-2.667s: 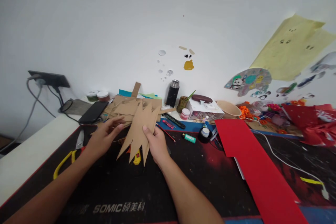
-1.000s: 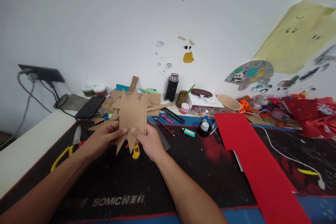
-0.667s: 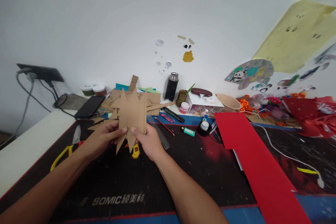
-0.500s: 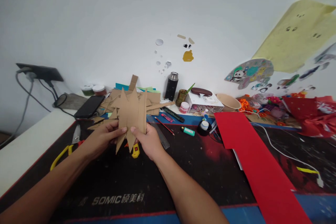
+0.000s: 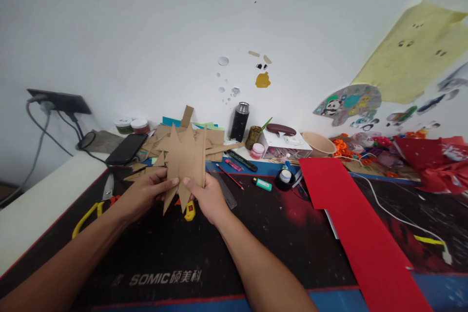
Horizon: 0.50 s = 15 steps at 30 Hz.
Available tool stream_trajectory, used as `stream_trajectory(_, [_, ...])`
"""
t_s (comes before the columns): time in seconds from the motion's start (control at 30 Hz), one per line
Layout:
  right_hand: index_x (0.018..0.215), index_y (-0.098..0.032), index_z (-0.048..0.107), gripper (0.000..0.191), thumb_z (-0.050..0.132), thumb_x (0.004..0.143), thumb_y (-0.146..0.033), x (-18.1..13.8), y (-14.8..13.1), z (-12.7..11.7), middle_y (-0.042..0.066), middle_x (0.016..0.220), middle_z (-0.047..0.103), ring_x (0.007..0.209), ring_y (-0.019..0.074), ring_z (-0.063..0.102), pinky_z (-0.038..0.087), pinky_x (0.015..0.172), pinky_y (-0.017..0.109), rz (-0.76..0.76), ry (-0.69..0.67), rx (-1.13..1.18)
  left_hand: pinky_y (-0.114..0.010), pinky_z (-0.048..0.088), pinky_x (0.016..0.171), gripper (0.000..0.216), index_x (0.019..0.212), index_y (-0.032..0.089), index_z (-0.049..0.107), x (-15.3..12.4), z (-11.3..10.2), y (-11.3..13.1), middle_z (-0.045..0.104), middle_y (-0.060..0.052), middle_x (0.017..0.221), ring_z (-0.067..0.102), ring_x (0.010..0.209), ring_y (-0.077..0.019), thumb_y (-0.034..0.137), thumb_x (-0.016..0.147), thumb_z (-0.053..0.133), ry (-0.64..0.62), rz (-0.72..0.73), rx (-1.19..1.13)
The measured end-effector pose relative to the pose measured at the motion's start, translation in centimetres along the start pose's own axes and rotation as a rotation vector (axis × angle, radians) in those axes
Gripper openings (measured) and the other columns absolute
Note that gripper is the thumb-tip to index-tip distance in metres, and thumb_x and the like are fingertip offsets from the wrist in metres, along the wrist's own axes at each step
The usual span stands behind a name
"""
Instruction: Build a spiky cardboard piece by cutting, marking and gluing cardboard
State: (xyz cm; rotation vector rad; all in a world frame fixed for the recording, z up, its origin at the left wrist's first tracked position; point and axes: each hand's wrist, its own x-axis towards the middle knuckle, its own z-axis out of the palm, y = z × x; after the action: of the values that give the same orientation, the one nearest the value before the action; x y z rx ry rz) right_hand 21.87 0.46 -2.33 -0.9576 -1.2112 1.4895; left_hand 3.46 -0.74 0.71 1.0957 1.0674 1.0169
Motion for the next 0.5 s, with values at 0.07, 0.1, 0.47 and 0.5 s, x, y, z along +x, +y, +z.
stream_trajectory(0.07, [0.085, -0.021, 0.065, 0.047, 0.088, 0.075, -0.061, 0.01, 0.01, 0.03, -0.003, 0.068, 0.062, 0.059, 0.0142, 0.053, 0.042, 0.058, 0.028, -0.001, 0.002, 0.005, -0.025, 0.036, 0.056, 0.041, 0.090, 0.018, 0.080, -0.01, 0.00, -0.02, 0.080, -0.005, 0.080, 0.060, 0.063, -0.0165, 0.045, 0.064, 0.097, -0.003, 0.003, -0.007])
stream_trajectory(0.1, [0.085, -0.021, 0.065, 0.047, 0.088, 0.075, -0.061, 0.01, -0.01, 0.06, -0.003, 0.068, 0.062, 0.059, 0.0141, 0.052, 0.042, 0.058, 0.028, 0.000, 0.001, 0.008, -0.025, 0.035, 0.056, 0.040, 0.089, 0.018, 0.080, -0.02, 0.03, 0.00, 0.079, -0.005, 0.080, 0.060, 0.062, -0.0162, 0.044, 0.064, 0.097, -0.004, 0.004, -0.011])
stream_trajectory(0.47, [0.084, -0.022, 0.064, 0.048, 0.089, 0.074, -0.062, 0.03, -0.04, 0.05, -0.003, 0.067, 0.062, 0.059, 0.0143, 0.053, 0.043, 0.057, 0.028, 0.000, -0.001, 0.009, -0.024, 0.034, 0.054, 0.036, 0.086, 0.019, 0.080, -0.07, 0.16, 0.22, 0.076, -0.002, 0.075, 0.057, 0.060, -0.0141, 0.041, 0.063, 0.098, 0.004, 0.003, -0.020])
stream_trajectory(0.5, [0.083, -0.022, 0.064, 0.048, 0.090, 0.075, -0.062, 0.04, 0.00, 0.04, -0.003, 0.067, 0.062, 0.059, 0.0143, 0.053, 0.043, 0.057, 0.028, -0.002, -0.001, 0.009, -0.024, 0.034, 0.054, 0.036, 0.087, 0.020, 0.080, -0.02, 0.11, 0.11, 0.077, -0.002, 0.076, 0.057, 0.060, -0.0142, 0.041, 0.064, 0.098, 0.003, 0.005, -0.019])
